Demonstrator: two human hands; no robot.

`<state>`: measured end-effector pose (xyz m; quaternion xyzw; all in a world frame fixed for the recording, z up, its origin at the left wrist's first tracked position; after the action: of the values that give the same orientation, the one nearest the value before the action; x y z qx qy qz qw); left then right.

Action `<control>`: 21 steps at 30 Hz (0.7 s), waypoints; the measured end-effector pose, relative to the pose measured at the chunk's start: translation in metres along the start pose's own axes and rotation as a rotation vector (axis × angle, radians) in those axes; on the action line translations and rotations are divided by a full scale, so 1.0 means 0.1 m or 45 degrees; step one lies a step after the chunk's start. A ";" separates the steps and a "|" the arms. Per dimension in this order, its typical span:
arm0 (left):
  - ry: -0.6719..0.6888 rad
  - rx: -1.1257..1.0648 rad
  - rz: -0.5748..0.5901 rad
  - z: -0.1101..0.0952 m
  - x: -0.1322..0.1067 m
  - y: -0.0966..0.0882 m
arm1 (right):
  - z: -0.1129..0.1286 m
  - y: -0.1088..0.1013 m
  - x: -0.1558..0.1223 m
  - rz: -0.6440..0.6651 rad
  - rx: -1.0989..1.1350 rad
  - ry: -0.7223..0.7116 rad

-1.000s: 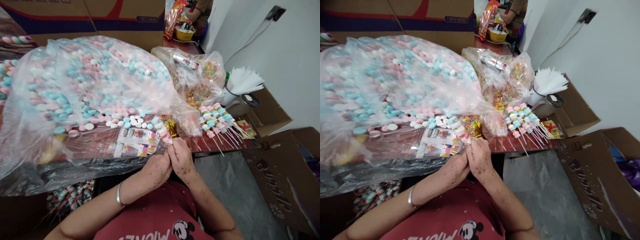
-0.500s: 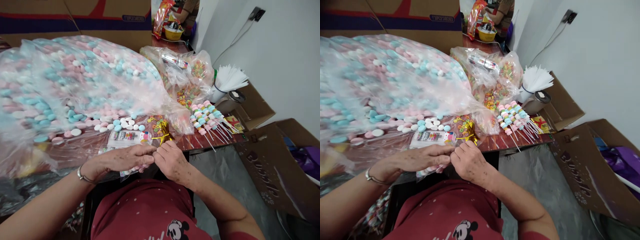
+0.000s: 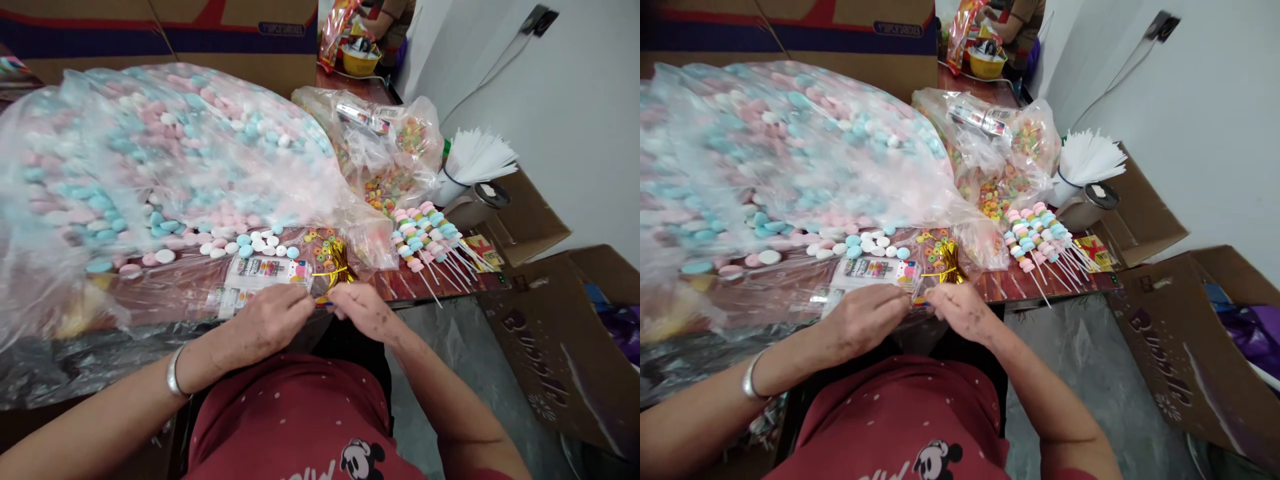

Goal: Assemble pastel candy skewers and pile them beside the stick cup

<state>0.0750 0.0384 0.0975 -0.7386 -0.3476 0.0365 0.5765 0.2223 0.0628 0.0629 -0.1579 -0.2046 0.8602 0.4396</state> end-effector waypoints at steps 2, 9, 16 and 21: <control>-0.325 -0.309 -0.134 0.20 -0.04 -0.06 | 0.03 -0.19 0.02 -0.303 -0.377 -0.089; -1.305 -1.442 -0.479 0.48 -0.26 0.09 | -0.08 -0.14 0.25 -0.225 -1.495 -0.126; -1.306 -1.816 -0.626 0.46 -0.20 0.26 | -0.06 -0.20 0.30 -0.300 -1.553 -0.080; -1.166 -1.960 -0.653 0.36 -0.03 0.31 | -0.01 -0.37 0.30 -0.580 -1.402 0.036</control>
<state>0.0706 0.0640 0.0576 -0.7318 -0.6221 -0.0446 -0.2748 0.2312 0.1073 0.0776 -0.3262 -0.6434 0.5094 0.4692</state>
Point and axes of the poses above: each hand's wrist, its own x-axis towards the middle knuckle, its own y-axis out of the palm, z = x × y, the point moved 6 cm from there along x, towards the middle knuckle, and after that the axes turned 5 degrees about z, right-handed, at the moved point
